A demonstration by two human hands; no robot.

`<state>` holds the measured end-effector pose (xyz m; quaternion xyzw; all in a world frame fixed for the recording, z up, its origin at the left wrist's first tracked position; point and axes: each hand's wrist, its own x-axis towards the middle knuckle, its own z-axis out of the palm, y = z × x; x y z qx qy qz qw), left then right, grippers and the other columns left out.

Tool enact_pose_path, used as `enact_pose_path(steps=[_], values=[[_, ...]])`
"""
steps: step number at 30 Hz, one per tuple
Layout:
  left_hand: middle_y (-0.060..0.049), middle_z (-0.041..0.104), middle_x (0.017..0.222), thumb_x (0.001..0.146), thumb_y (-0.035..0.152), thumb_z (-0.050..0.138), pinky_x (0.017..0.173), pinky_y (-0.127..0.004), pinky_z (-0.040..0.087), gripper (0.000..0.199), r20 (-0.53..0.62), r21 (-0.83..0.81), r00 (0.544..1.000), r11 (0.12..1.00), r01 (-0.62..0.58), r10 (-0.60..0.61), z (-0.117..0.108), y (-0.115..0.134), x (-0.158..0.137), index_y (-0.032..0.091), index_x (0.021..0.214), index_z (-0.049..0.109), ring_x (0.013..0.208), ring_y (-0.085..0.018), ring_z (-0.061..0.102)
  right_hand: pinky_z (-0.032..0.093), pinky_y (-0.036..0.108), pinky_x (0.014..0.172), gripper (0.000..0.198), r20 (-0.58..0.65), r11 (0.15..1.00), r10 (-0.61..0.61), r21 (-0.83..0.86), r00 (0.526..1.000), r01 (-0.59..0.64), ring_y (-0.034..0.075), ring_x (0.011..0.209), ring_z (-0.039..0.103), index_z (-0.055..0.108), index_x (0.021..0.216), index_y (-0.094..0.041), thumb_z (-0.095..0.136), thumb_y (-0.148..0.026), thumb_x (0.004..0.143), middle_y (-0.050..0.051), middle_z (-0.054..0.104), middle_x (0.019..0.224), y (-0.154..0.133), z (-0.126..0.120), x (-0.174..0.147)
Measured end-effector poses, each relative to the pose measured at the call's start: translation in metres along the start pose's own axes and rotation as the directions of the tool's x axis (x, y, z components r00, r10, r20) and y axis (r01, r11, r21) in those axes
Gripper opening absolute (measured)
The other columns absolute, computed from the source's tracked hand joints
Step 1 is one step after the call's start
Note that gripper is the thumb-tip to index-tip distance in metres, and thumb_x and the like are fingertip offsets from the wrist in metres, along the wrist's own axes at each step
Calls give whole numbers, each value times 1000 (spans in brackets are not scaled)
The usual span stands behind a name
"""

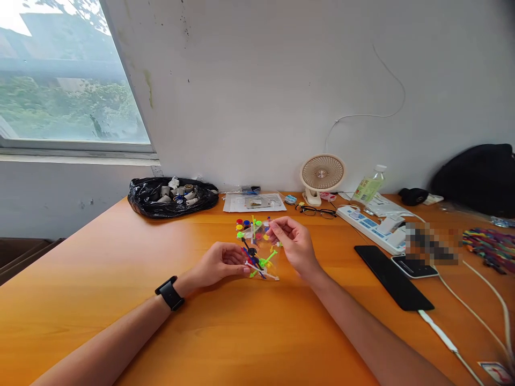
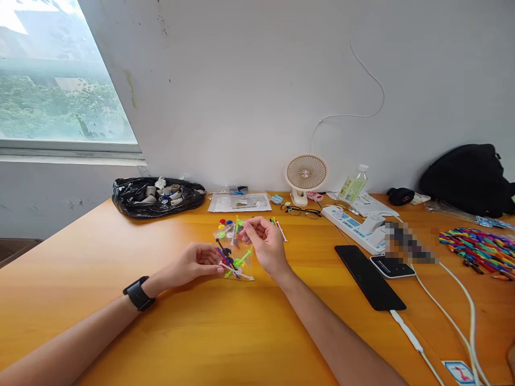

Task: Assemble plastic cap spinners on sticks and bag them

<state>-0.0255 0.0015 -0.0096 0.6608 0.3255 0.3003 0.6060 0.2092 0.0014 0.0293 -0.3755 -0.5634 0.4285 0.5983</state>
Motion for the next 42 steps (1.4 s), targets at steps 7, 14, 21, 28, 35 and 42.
enact_pose_path(steps=[7,14,21,28,35,42], values=[[-9,82,90,78,42,89,67,-25,53,41,10,112,1000,994,-1,0,0,-8,-1,14,103,73,74,-18,74,59,31,71,30,-22,999,-30,30,999,31,16,69,68,70,89,-21,77,-50,90,4,76,82,-5,0,1],[-10,77,111,78,42,90,79,-28,56,62,-12,164,984,971,-172,176,3,8,-9,20,131,66,96,-21,72,60,33,68,35,35,1000,13,9,999,-13,18,66,69,68,90,-21,76,-55,90,4,76,80,-4,3,-3],[-8,78,95,90,43,79,77,-27,58,34,-333,-20,918,972,-236,216,4,7,0,15,107,76,83,-17,71,61,32,78,34,222,998,58,-44,973,-49,18,83,72,74,97,-21,85,-49,82,5,77,92,14,5,-4],[-7,81,93,83,41,85,76,-26,58,33,-365,17,906,975,-223,214,-18,11,-1,16,105,80,80,-16,71,58,30,75,33,317,993,113,-77,942,-94,18,82,71,80,97,-20,88,-46,78,5,78,93,26,-4,2],[-10,82,97,83,37,85,81,-30,61,27,-280,44,934,975,-218,222,-27,12,-2,16,99,83,86,-19,74,54,29,69,25,321,995,100,-9,942,-103,16,73,66,86,91,-24,89,-43,76,5,80,88,28,-9,7],[-10,81,95,89,38,78,85,-33,61,23,-267,109,934,970,-215,237,-29,13,-4,17,96,83,88,-21,74,50,30,73,15,341,996,72,-79,937,-47,17,78,62,86,83,-24,78,-37,85,5,75,86,23,-11,5]])
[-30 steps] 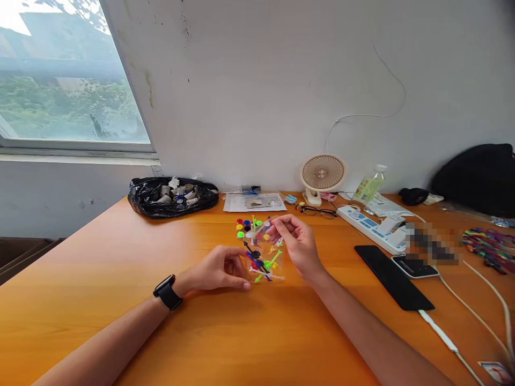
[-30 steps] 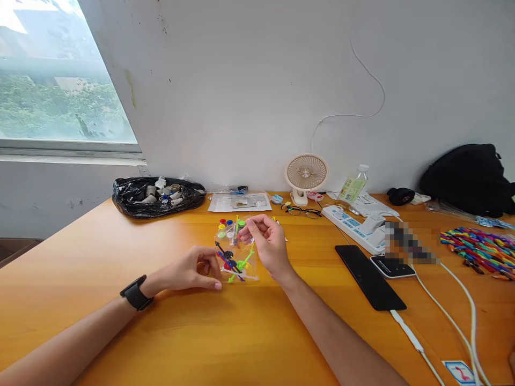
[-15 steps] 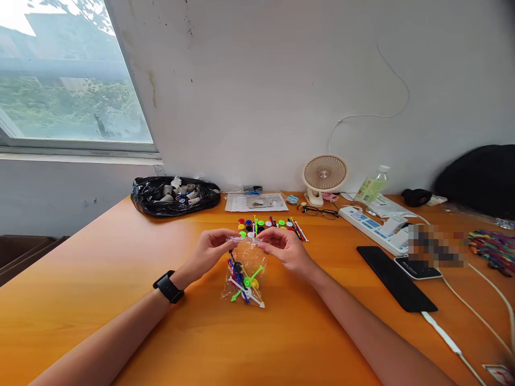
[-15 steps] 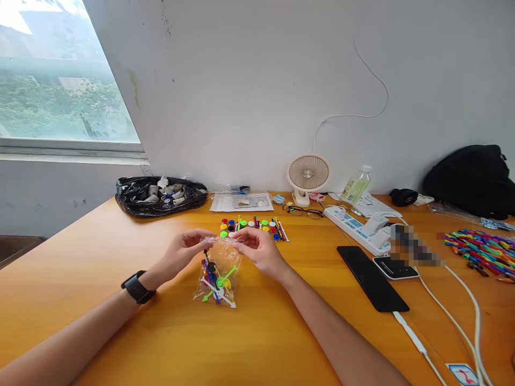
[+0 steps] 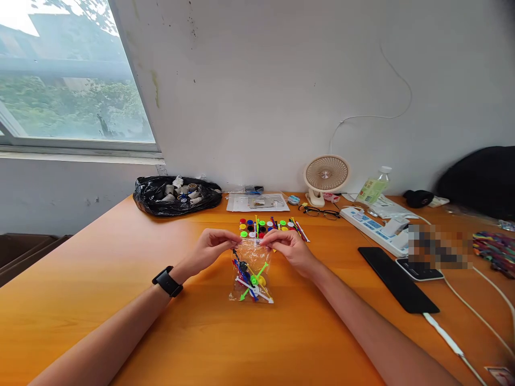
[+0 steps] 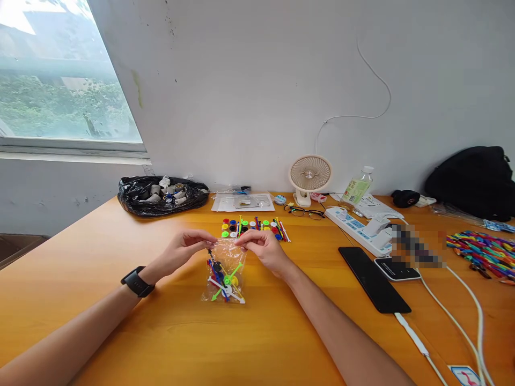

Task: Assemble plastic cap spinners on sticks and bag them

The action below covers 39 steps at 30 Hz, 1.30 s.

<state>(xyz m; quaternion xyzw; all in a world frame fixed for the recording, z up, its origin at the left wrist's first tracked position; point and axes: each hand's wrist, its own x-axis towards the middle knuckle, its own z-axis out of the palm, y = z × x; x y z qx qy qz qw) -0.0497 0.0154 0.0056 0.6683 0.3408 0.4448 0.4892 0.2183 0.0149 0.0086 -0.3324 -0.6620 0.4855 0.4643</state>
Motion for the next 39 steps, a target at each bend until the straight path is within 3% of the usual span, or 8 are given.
enact_pose_path(steps=[5,10,14,18,24,30,35,39], values=[[-8,80,95,93,36,71,86,-29,58,22,-2,27,1000,1000,-5,5,1,1,-2,17,94,83,91,-20,71,49,31,78,19,0,1000,-3,-30,1000,3,18,82,62,86,82,-24,67,-26,87,5,74,89,-3,1,-2],[-6,79,88,81,39,86,72,-26,59,27,-91,-7,996,1000,16,-17,8,-5,0,15,92,78,77,-16,71,50,32,78,27,2,1000,7,-15,1000,-7,20,87,64,85,83,-23,60,-28,89,6,75,95,-4,2,-3],[-6,79,86,79,38,88,70,-25,60,29,-113,-63,994,998,6,-13,9,-9,2,15,93,76,75,-15,72,51,31,76,20,-2,999,39,9,999,-39,18,81,64,82,90,-22,74,-39,87,4,75,89,-2,5,-3],[-6,80,88,79,36,89,72,-25,60,30,-104,-87,994,996,9,-18,8,-8,1,15,97,77,77,-15,73,52,30,72,31,-25,998,46,31,999,-46,16,74,63,76,85,-20,83,-50,82,2,72,82,3,9,-2],[-7,80,88,81,38,87,72,-27,61,28,-97,-68,995,997,30,-37,8,-7,0,15,96,79,75,-16,73,55,29,73,34,-114,1000,14,28,993,-11,16,78,64,70,92,-21,87,-48,78,2,69,86,5,10,0],[-7,81,88,80,35,88,72,-25,60,26,-96,-87,994,995,39,-48,16,-6,-2,16,96,80,76,-15,73,54,28,73,40,-69,999,48,-1,996,-48,16,81,66,72,104,-21,87,-48,79,2,71,89,10,14,-4],[-7,81,87,80,35,88,71,-24,59,25,-68,-73,997,997,32,-37,20,-4,-3,15,93,80,74,-15,72,48,26,62,39,12,986,165,10,986,-165,14,64,60,74,84,-18,87,-53,77,0,70,75,14,22,-7],[-7,81,86,79,37,89,70,-25,59,28,-83,-65,995,997,46,-51,13,-6,-2,14,94,80,75,-16,72,49,27,64,40,22,975,198,95,980,-200,14,64,61,75,82,-16,90,-52,73,2,71,74,13,16,-4]])
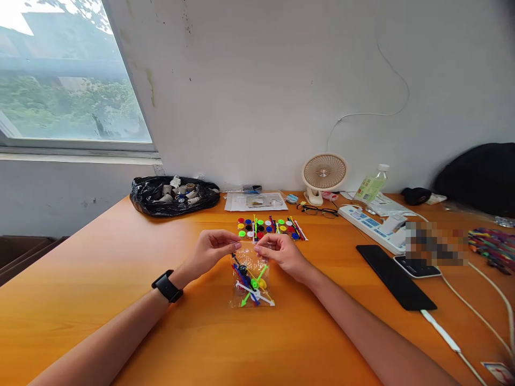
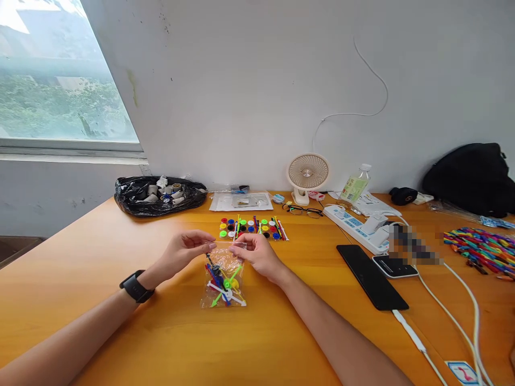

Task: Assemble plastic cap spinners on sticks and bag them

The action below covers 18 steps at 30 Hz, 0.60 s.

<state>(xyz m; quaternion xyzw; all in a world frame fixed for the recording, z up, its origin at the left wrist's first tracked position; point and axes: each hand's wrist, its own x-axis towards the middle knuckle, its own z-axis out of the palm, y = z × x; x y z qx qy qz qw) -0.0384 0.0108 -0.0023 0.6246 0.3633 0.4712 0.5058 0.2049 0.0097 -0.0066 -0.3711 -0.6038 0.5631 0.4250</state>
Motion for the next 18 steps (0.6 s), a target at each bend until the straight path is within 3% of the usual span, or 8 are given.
enact_pose_path(steps=[7,10,18], values=[[-7,80,101,85,38,85,80,-24,59,34,39,-29,999,999,16,-14,0,-1,2,16,109,76,89,-16,73,50,27,62,37,-35,997,-19,78,999,22,13,61,61,76,81,-17,91,-50,73,2,72,72,4,-5,4],[-7,80,96,84,38,85,78,-24,58,33,89,-22,995,999,36,-34,1,-2,3,15,104,77,86,-15,73,50,27,62,36,-40,997,-26,72,999,29,13,61,60,77,80,-17,91,-49,73,2,72,71,5,-3,4],[-8,81,90,83,43,85,72,-25,58,32,74,59,997,998,10,-14,-8,-4,6,14,94,80,77,-15,71,49,28,66,33,-56,998,-53,20,997,55,13,64,60,80,79,-17,89,-49,75,2,72,72,3,-6,4]])
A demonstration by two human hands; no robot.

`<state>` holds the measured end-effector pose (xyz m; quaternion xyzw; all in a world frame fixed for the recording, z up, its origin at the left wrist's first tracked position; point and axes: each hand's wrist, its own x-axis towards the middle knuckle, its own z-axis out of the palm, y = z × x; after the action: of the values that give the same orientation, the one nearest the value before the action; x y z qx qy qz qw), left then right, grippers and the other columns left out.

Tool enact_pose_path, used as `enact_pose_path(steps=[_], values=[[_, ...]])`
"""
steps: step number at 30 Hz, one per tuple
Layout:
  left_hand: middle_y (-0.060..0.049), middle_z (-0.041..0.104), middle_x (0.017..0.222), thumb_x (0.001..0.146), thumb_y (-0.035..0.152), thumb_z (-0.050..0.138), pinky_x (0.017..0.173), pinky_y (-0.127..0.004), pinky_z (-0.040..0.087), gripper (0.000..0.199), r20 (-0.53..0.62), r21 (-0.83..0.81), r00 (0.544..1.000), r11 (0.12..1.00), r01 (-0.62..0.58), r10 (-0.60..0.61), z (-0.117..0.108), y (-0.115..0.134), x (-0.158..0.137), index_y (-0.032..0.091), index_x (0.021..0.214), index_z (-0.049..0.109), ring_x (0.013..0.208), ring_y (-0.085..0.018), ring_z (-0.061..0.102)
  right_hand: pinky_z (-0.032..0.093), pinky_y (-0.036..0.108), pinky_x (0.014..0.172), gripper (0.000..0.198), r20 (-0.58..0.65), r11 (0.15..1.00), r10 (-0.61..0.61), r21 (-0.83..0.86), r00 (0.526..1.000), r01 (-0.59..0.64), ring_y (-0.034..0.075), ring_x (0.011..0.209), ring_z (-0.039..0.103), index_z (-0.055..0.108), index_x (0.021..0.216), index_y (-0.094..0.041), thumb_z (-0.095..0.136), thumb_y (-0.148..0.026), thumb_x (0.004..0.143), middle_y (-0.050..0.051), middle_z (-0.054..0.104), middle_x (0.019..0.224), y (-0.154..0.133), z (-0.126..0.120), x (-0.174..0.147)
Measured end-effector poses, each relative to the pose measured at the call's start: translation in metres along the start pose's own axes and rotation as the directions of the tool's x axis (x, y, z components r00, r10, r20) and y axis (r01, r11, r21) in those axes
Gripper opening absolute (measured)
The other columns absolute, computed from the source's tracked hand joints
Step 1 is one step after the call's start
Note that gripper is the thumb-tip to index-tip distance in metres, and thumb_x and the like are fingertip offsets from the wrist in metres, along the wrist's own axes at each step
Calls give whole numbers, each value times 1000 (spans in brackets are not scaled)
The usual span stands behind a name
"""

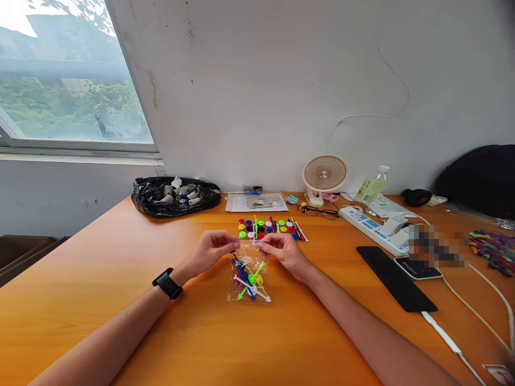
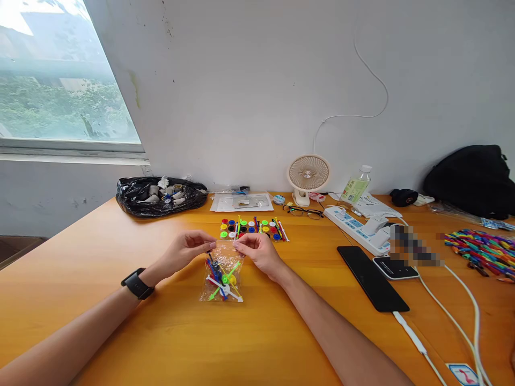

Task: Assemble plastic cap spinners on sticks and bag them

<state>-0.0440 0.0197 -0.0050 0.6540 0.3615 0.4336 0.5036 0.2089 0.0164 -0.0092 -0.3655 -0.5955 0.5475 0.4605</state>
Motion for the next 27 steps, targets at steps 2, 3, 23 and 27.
enact_pose_path(steps=[2,3,23,27], values=[[-8,81,90,82,43,86,71,-26,58,32,7,-1,1000,1000,-4,4,-1,-1,0,13,93,80,75,-15,71,49,28,66,30,4,1000,-13,-17,1000,13,13,65,59,81,80,-18,89,-47,75,2,72,72,1,-2,1],[-8,81,89,81,43,86,70,-26,58,32,8,-7,1000,1000,-6,6,-2,-1,1,13,93,81,74,-16,71,49,28,65,29,9,1000,-12,-17,1000,12,14,65,59,82,82,-18,89,-46,75,2,73,73,2,-3,1],[-9,82,93,82,42,85,74,-26,59,31,-49,-20,999,1000,16,-17,3,12,-4,15,97,84,81,-19,73,47,29,70,14,-53,986,13,169,999,-4,17,77,61,85,81,-20,77,-31,77,5,75,79,-7,1,-4],[-9,81,90,77,40,89,73,-27,61,31,-94,-40,996,999,-15,11,4,2,-2,14,92,82,79,-18,74,48,28,67,23,-76,996,-68,47,995,72,16,73,60,79,93,-23,87,-39,78,1,71,82,-1,5,-3]])
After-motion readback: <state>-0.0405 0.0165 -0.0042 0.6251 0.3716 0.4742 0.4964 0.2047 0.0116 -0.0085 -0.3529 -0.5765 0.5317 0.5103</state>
